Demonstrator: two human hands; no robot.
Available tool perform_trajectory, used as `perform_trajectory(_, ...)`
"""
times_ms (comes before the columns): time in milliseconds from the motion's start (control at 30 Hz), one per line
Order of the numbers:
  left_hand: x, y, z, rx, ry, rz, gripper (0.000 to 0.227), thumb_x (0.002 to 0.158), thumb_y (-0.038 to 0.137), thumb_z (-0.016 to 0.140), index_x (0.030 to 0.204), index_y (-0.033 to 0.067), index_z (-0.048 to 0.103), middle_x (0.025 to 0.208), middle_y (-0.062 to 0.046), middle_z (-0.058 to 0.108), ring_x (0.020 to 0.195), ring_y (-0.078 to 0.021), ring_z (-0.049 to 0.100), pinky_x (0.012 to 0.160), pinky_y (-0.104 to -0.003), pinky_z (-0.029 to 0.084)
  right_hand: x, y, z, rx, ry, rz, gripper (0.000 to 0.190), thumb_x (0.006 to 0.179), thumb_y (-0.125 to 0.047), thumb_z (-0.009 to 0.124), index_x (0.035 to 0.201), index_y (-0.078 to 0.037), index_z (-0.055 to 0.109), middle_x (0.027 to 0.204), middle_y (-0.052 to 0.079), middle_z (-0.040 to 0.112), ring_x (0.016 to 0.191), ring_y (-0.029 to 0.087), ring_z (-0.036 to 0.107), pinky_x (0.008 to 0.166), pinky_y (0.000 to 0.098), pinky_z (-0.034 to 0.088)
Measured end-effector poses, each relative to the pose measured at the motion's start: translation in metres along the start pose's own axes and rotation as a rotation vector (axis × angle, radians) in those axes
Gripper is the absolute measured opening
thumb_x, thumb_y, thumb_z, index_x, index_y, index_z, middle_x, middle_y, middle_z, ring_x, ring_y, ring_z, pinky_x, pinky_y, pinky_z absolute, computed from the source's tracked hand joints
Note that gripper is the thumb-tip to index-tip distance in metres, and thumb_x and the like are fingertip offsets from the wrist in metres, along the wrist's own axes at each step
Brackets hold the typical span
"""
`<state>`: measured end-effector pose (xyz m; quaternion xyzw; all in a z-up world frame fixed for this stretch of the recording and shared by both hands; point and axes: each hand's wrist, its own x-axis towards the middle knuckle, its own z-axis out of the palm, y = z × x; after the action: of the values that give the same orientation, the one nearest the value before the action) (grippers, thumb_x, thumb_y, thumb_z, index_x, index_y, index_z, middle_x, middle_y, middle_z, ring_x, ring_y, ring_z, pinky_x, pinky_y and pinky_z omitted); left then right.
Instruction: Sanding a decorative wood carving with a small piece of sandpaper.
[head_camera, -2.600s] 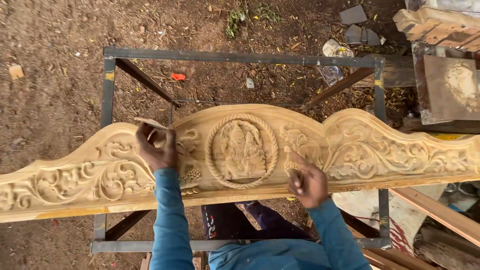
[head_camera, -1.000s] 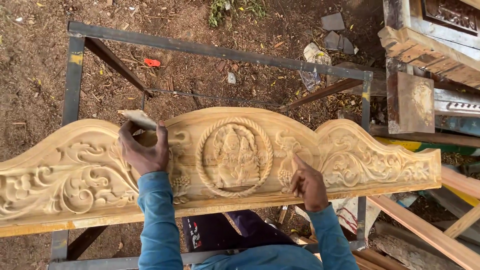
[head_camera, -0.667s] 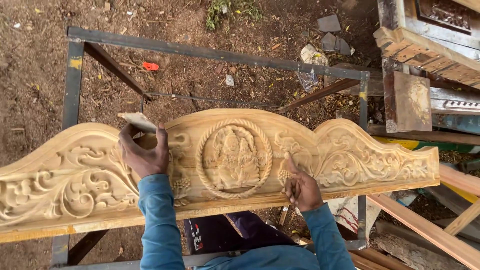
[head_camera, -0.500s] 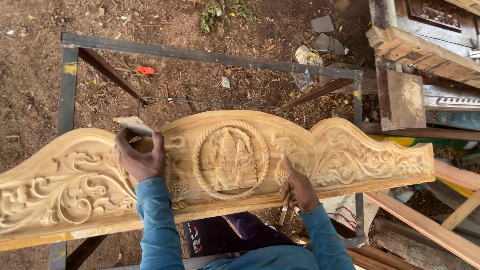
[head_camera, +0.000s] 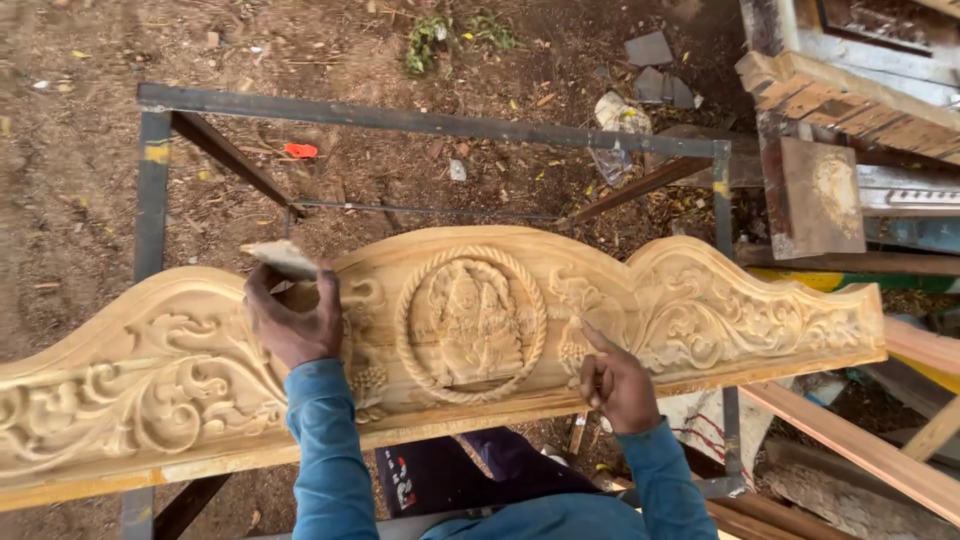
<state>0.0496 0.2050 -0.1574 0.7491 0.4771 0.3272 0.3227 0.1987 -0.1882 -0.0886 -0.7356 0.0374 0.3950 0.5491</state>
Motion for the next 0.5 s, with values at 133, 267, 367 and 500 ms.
perform_trajectory(133, -0.001, -0.014, 0.013, -0.049, 0.033, 0.012, 0.066, 0.09, 0.035, 0.086, 0.138, -0.0009, 0.058, 0.126, -0.02, 0.068, 0.115, -0.0333, 0.069, 0.101, -0.044, 0.057, -0.004, 0.0, 0.018, 0.695, -0.219, 0.129, 0.065, 0.099, -0.028, 0.036, 0.158, 0.001, 0.036, 0.059, 0.007, 0.054, 0.042, 0.014, 0.039, 0.042, 0.0286, 0.037)
perform_trajectory(267, 0.001, -0.03, 0.02, -0.119, 0.021, 0.001, 0.074, 0.078, 0.031, 0.09, 0.137, 0.002, 0.056, 0.126, -0.017, 0.067, 0.114, -0.0324, 0.067, 0.099, -0.043, 0.055, -0.015, -0.036, 0.065, 0.848, -0.529, 0.034, 0.066, 0.103, -0.032, 0.037, 0.156, 0.007, 0.035, 0.062, 0.009, 0.053, 0.046, 0.015, 0.039, 0.047, 0.0305, 0.037)
perform_trajectory(367, -0.003, -0.015, 0.011, -0.159, 0.041, 0.05, 0.074, 0.074, 0.026, 0.089, 0.136, 0.0028, 0.054, 0.129, -0.019, 0.065, 0.115, -0.0341, 0.065, 0.099, -0.043, 0.055, -0.03, -0.052, 0.092, 0.693, -0.611, -0.116, 0.066, 0.104, -0.033, 0.037, 0.159, 0.004, 0.035, 0.063, 0.01, 0.056, 0.046, 0.015, 0.04, 0.045, 0.031, 0.039)
perform_trajectory(500, -0.051, 0.023, -0.018, -0.05, -0.053, 0.41, 0.076, 0.073, 0.019, 0.089, 0.137, 0.0012, 0.052, 0.13, -0.023, 0.062, 0.12, -0.0399, 0.059, 0.104, -0.05, 0.049, -0.059, -0.094, 0.115, 0.085, -0.41, -0.287, 0.066, 0.099, -0.034, 0.035, 0.162, -0.011, 0.032, 0.058, 0.006, 0.056, 0.041, 0.014, 0.044, 0.038, 0.0329, 0.044)
